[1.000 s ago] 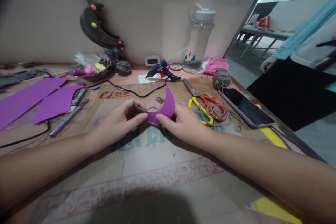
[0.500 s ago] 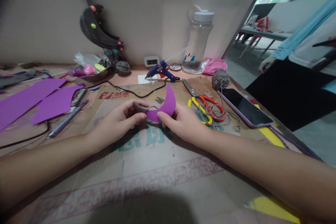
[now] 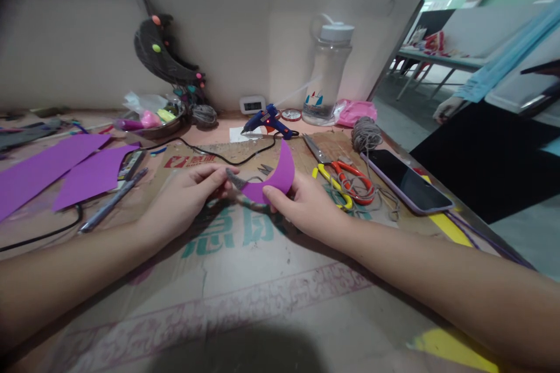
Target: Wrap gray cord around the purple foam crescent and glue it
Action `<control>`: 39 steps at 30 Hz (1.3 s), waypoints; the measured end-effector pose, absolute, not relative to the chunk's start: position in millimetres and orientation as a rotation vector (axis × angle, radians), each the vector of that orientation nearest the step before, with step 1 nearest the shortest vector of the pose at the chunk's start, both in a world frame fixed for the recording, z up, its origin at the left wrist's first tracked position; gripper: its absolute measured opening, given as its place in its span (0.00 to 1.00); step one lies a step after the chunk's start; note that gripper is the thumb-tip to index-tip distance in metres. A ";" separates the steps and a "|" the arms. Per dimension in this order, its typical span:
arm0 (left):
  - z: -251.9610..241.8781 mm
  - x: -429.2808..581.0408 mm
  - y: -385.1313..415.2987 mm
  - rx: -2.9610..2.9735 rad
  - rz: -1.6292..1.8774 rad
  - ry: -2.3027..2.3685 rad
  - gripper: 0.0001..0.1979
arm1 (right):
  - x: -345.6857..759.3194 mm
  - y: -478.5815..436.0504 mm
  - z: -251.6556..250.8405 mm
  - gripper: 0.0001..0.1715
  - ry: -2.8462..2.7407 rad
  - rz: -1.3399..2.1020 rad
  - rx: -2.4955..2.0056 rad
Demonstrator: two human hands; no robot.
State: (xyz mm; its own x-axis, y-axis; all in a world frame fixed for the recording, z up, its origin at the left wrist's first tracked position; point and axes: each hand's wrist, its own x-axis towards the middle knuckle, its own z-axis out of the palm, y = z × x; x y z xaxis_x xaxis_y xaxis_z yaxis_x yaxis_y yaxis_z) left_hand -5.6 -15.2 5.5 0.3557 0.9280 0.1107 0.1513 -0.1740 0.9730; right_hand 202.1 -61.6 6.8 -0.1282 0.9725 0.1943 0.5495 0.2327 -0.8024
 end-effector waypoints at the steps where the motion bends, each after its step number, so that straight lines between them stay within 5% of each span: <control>1: 5.5 -5.8 -14.9 1.628 0.940 1.007 0.14 | 202.1 -61.7 7.1 0.14 -1.788 0.725 -1.408; 23: 2.5 -3.2 -17.8 1.695 0.807 0.959 0.16 | 207.8 -68.3 1.1 0.01 -2.290 0.200 -1.110; 31: 4.4 -1.7 -19.3 1.604 0.842 1.002 0.11 | 208.1 -71.6 2.3 0.17 -2.348 0.260 -0.874; 39: 5.8 -0.5 -20.0 1.588 0.886 0.982 0.10 | 205.8 -62.4 2.5 0.20 -2.053 0.545 -1.322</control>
State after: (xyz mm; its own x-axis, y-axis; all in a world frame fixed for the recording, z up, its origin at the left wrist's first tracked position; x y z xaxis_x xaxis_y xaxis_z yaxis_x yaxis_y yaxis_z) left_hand -0.5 -20.0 5.8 0.3953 0.9160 0.0685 0.1617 -0.1428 0.9765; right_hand 205.8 -62.4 2.5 -0.2988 0.9114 0.2830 0.6513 0.4114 -0.6376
